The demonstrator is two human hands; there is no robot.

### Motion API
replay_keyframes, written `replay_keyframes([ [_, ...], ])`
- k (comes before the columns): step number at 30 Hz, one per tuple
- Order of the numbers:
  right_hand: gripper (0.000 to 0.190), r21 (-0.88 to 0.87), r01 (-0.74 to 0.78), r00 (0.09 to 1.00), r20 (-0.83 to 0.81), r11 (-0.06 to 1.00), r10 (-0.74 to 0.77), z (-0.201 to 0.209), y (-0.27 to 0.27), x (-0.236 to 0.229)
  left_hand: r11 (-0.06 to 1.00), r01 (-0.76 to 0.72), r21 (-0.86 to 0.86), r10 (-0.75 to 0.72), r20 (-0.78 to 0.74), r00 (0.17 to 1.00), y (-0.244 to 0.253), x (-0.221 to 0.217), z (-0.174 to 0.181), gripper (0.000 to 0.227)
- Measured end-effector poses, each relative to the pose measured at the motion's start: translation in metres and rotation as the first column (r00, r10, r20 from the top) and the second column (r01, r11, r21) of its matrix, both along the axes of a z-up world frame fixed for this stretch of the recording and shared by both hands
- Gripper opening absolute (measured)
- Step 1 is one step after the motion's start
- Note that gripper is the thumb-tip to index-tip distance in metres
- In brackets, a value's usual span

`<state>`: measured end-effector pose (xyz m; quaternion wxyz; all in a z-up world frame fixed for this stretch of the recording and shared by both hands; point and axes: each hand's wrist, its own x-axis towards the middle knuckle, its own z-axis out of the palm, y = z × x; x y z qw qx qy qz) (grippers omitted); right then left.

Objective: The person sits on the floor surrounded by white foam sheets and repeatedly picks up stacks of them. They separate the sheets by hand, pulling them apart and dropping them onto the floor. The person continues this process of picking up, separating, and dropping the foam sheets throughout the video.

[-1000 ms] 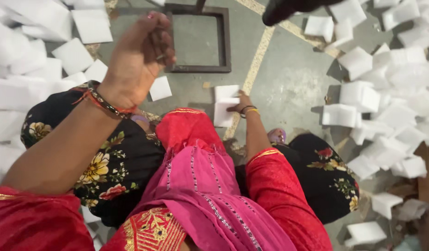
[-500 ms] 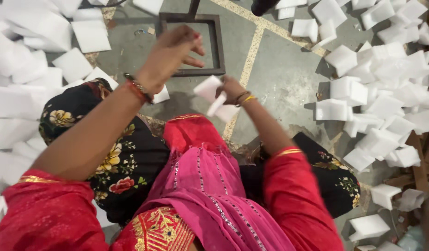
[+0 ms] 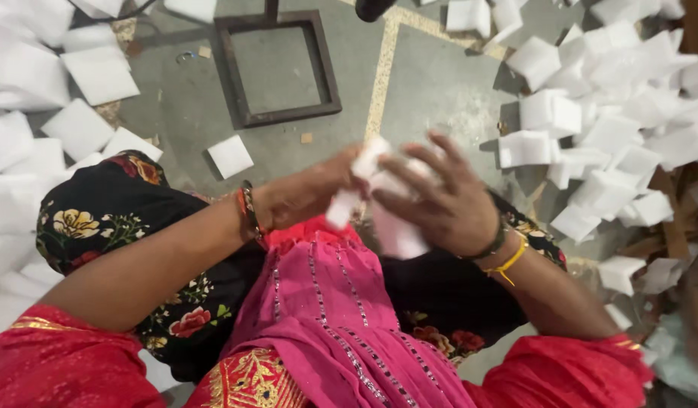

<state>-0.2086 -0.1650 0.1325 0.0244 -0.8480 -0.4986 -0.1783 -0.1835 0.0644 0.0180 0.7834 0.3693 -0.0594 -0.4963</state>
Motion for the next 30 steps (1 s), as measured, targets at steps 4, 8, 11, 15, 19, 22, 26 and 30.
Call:
replay_keyframes([
  [4,0.044,0.05,0.008,0.999,-0.045,0.999,-0.005,0.02,-0.025,-0.004,0.975,-0.09,-0.202,0.085,-0.034,0.996,0.014,0.016,0.023,0.103],
  [8,0.05,0.127,-0.067,0.995,-0.065,0.99,0.075,0.013,-0.026,0.0,0.928,-0.131,-0.347,0.1,-0.106,0.989,0.016,0.004,0.037,0.11],
  [11,0.045,0.267,-0.088,0.948,-0.274,0.96,0.163,0.001,-0.026,0.007,0.932,-0.188,-0.308,0.171,-0.082,0.982,0.017,-0.003,0.031,0.118],
  [15,0.037,0.398,0.168,0.867,-0.494,0.902,0.057,-0.018,-0.024,0.008,0.931,-0.268,-0.248,0.316,0.179,0.932,0.024,0.007,0.015,0.131],
  [19,0.053,0.402,0.451,0.795,-0.588,0.797,-0.153,-0.031,-0.021,0.001,0.955,-0.291,-0.064,0.254,0.685,0.683,0.015,0.007,0.003,0.131],
  [22,0.067,0.351,0.54,0.775,-0.561,0.765,-0.29,-0.029,-0.018,0.005,0.949,-0.312,0.04,0.205,0.674,0.71,0.005,0.012,-0.001,0.137],
  [26,0.078,0.328,0.567,0.669,-0.718,0.755,-0.191,-0.013,-0.014,0.021,0.987,-0.161,-0.005,0.145,0.463,0.875,0.003,0.019,0.001,0.125],
  [30,0.094,0.21,0.455,0.79,-0.544,0.865,-0.283,-0.013,-0.005,0.027,0.885,-0.143,-0.443,0.099,-0.121,0.988,0.006,0.021,0.003,0.102],
])
